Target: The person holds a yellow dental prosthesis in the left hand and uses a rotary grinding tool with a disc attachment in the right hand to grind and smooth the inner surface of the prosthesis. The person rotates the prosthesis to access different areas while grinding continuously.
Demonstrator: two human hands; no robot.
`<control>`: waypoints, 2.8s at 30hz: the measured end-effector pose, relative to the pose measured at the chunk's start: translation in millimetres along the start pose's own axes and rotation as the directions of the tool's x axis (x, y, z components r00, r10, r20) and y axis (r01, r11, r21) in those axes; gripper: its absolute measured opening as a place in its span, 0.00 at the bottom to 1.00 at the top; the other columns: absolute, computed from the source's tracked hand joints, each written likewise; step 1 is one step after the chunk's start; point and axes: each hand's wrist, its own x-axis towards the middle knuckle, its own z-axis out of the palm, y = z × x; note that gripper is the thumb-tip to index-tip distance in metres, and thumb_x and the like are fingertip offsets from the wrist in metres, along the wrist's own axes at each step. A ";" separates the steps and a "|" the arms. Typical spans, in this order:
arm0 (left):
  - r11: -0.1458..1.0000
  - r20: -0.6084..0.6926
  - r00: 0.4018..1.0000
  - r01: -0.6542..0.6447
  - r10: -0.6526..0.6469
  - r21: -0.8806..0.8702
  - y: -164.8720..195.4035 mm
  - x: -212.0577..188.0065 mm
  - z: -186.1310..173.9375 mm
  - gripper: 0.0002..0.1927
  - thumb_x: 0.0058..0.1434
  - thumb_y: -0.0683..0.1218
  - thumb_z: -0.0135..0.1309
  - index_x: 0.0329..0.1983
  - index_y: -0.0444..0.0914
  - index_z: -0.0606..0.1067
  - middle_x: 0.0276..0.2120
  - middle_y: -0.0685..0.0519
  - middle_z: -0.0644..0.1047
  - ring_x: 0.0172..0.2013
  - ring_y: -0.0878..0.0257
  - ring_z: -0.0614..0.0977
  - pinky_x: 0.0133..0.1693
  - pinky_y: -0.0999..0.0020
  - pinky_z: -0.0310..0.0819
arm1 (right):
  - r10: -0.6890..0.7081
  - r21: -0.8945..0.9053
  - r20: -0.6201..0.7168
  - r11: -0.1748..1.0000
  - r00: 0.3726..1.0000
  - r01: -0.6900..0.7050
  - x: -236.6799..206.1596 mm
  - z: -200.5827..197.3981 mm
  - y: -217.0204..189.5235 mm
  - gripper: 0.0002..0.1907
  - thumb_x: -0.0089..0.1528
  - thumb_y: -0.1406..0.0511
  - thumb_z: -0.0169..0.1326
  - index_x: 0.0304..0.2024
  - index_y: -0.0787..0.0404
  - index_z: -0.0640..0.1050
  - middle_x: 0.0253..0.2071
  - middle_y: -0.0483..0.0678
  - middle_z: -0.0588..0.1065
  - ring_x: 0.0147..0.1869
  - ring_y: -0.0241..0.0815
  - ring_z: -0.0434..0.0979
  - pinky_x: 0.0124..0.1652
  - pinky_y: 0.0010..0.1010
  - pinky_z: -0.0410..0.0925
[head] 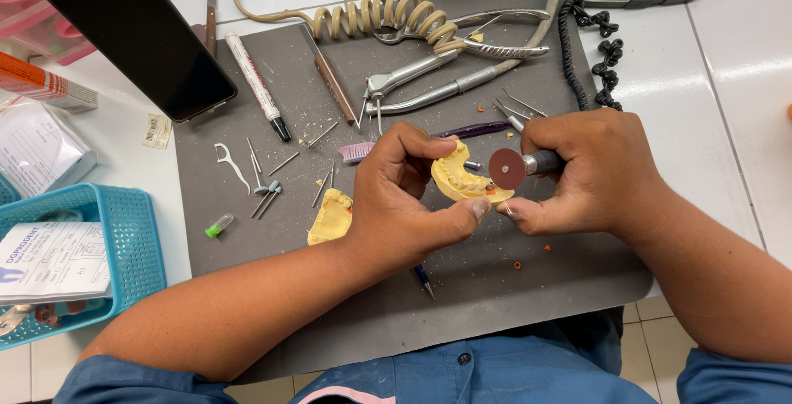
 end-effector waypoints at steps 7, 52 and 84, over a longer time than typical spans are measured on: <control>1.000 -0.003 1.000 -0.005 0.005 -0.004 -1.0 -0.6 0.3 0.24 0.58 0.37 0.67 0.51 0.37 0.66 0.44 0.53 0.70 0.47 0.71 0.75 0.60 0.71 0.73 | 0.005 0.004 0.005 1.000 1.000 -0.005 -0.4 0.2 0.5 0.29 0.39 0.42 0.65 0.20 0.58 0.74 0.12 0.43 0.68 0.15 0.38 0.71 0.18 0.30 0.60; 0.999 0.014 1.000 0.024 -0.024 -0.047 -2.3 0.7 0.5 0.24 0.58 0.37 0.68 0.51 0.36 0.66 0.46 0.53 0.71 0.50 0.70 0.76 0.59 0.70 0.74 | 0.002 0.000 0.011 1.000 1.000 -0.002 -1.0 0.3 1.4 0.28 0.36 0.45 0.67 0.21 0.59 0.74 0.14 0.45 0.69 0.17 0.42 0.71 0.20 0.32 0.61; 0.995 0.018 1.000 0.023 -0.021 -0.098 -6.8 -0.3 -2.2 0.22 0.61 0.38 0.65 0.53 0.36 0.66 0.48 0.51 0.72 0.52 0.67 0.77 0.61 0.66 0.75 | 0.098 0.105 -0.050 0.990 0.994 -0.093 -3.9 -0.5 1.3 0.32 0.36 0.42 0.70 0.20 0.60 0.74 0.12 0.45 0.67 0.15 0.40 0.66 0.20 0.31 0.59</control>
